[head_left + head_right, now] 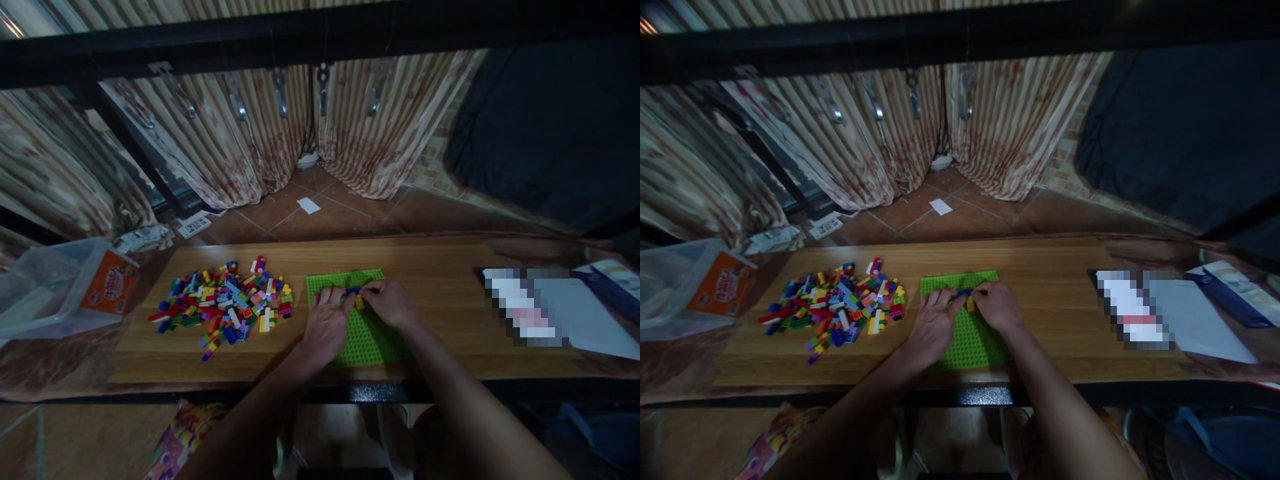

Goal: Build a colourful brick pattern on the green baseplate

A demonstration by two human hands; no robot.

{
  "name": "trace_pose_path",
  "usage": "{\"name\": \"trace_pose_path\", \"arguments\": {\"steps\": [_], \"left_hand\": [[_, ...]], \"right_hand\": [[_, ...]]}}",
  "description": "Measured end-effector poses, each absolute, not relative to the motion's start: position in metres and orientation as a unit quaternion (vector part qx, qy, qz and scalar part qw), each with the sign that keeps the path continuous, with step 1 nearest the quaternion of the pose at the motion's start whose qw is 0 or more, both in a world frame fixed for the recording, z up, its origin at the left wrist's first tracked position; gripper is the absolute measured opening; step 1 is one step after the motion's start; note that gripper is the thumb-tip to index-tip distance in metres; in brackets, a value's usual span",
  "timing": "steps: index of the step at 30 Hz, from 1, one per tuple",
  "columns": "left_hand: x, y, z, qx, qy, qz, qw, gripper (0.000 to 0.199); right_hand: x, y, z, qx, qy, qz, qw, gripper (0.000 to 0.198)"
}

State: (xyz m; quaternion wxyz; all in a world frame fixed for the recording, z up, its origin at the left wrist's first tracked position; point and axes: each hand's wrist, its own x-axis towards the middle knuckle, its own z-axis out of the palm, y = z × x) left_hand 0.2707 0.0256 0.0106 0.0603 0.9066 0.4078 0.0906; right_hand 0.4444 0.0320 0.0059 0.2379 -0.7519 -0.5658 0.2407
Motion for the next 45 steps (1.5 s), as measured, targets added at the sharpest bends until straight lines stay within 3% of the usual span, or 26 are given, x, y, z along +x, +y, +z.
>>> {"name": "trace_pose_path", "arguments": {"steps": [17,32,45], "left_hand": [[0.271,0.023,0.013,0.914,0.395,0.09,0.032,0.049],[0.261,0.015,0.006,0.928,0.354,0.097,0.059,0.042],[0.266,0.009,0.012,0.922,0.376,0.074,0.051,0.04]], "right_hand": [[0.452,0.022,0.013,-0.712,-0.589,0.271,0.27,0.023],[0.45,0.01,0.024,-0.713,-0.614,0.286,0.178,0.021],[0.45,0.013,0.018,-0.721,-0.601,0.279,0.203,0.018]]}}
